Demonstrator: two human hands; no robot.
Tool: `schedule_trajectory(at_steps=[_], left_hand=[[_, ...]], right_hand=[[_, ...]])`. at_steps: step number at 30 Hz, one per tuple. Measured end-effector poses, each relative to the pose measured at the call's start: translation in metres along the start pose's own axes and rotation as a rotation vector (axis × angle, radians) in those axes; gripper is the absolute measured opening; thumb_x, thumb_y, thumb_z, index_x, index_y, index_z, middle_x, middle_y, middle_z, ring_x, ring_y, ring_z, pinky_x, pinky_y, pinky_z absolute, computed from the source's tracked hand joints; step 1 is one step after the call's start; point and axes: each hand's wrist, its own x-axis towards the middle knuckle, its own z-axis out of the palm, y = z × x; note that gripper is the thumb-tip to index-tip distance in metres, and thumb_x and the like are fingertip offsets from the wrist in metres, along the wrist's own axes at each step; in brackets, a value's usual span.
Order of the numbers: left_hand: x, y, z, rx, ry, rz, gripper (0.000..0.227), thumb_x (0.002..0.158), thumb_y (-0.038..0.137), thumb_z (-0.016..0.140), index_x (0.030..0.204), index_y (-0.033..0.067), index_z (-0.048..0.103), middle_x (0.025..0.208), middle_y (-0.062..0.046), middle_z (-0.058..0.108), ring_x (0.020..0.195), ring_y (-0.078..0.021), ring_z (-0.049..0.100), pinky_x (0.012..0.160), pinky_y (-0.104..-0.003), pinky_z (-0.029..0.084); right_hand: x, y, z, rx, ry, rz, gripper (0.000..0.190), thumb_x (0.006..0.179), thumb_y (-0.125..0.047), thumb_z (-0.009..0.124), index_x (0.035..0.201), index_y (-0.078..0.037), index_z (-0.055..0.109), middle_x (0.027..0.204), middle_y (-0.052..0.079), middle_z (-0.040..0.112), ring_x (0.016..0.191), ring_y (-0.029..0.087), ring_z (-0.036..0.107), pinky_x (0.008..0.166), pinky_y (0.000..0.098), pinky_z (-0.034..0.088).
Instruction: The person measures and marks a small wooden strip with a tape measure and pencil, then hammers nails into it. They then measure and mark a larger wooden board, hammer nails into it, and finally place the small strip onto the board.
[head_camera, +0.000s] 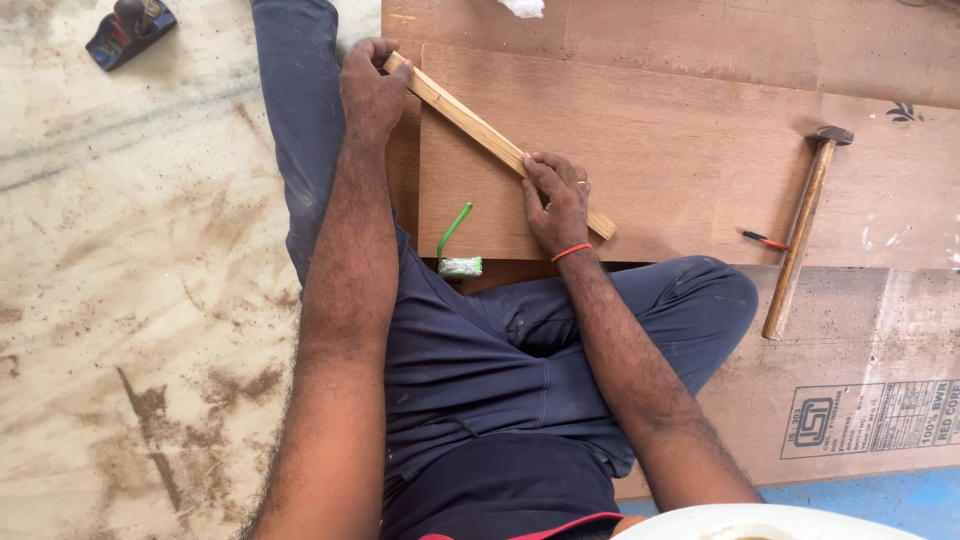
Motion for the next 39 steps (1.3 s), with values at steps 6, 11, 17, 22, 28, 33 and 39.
schedule_trajectory(at_steps=[6,11,17,22,28,33,39], left_hand=[[-0.056,0.016,0.035,0.335,0.195,0.451,0.038,0.087,0.017,0.078,0.121,0.0070,0.065,0.121,-0.014,0.067,0.116,-0.0290,0.062,0.103,-0.045,0.048],[-0.148,0.015,0.086,0.687,-0.086,0.811,0.055,0.093,0.024,0.066,0.140,-0.0014,0.050,0.142,-0.022,0.051,0.137,-0.0347,0.041,0.108,-0.054,0.036],[-0.157,0.002,0.099,0.904,-0.312,0.701,0.063,0.102,0.025,0.056,0.152,-0.0059,0.034,0.159,-0.025,0.025,0.155,-0.0387,0.017,0.127,-0.052,0.023],[-0.166,-0.003,0.098,0.877,-0.284,0.722,0.068,0.101,0.032,0.053,0.153,-0.0049,0.029,0.162,-0.025,0.020,0.154,-0.0363,0.010,0.126,-0.053,0.015],[-0.180,0.014,0.082,0.874,-0.306,0.612,0.066,0.103,0.034,0.051,0.157,0.0043,0.029,0.164,-0.015,0.020,0.156,-0.0261,0.013,0.128,-0.054,0.011],[-0.173,-0.001,0.086,0.779,-0.227,0.618,0.057,0.104,0.025,0.047,0.157,0.0114,0.031,0.163,-0.010,0.030,0.155,-0.0219,0.022,0.128,-0.053,0.014],[-0.171,0.003,0.076,0.598,-0.203,0.598,0.060,0.100,0.010,0.046,0.158,0.0116,0.031,0.159,-0.009,0.041,0.152,-0.0205,0.031,0.126,-0.053,0.018]], right_hand=[[-0.001,0.006,-0.004,0.022,0.003,-0.046,0.036,0.099,-0.011,0.071,0.135,-0.014,0.069,0.135,0.005,0.060,0.127,0.027,0.055,0.114,0.0457,0.038],[0.001,0.013,-0.006,0.077,-0.023,-0.025,0.040,0.096,-0.010,0.069,0.136,-0.015,0.069,0.137,0.007,0.060,0.128,0.029,0.053,0.113,0.0453,0.040],[0.013,0.072,-0.065,0.114,-0.082,-0.145,0.044,0.096,-0.017,0.073,0.139,-0.014,0.065,0.141,0.011,0.060,0.134,0.033,0.053,0.116,0.0470,0.040],[-0.002,0.204,-0.177,-0.111,0.189,0.077,0.043,0.094,-0.016,0.083,0.134,-0.010,0.069,0.139,0.016,0.065,0.135,0.036,0.055,0.118,0.0496,0.041],[-0.105,0.331,-0.214,-0.413,0.289,0.780,0.068,0.095,-0.041,0.079,0.142,-0.001,0.052,0.140,0.029,0.043,0.131,0.045,0.039,0.108,0.0563,0.033],[-0.116,0.322,-0.201,-0.488,0.246,0.854,0.046,0.105,-0.036,0.065,0.137,-0.004,0.057,0.137,0.023,0.046,0.129,0.039,0.044,0.107,0.0535,0.038],[-0.070,0.285,-0.205,-0.354,0.275,0.755,0.035,0.111,-0.031,0.061,0.128,-0.001,0.061,0.124,0.020,0.058,0.115,0.031,0.058,0.096,0.0481,0.049]])
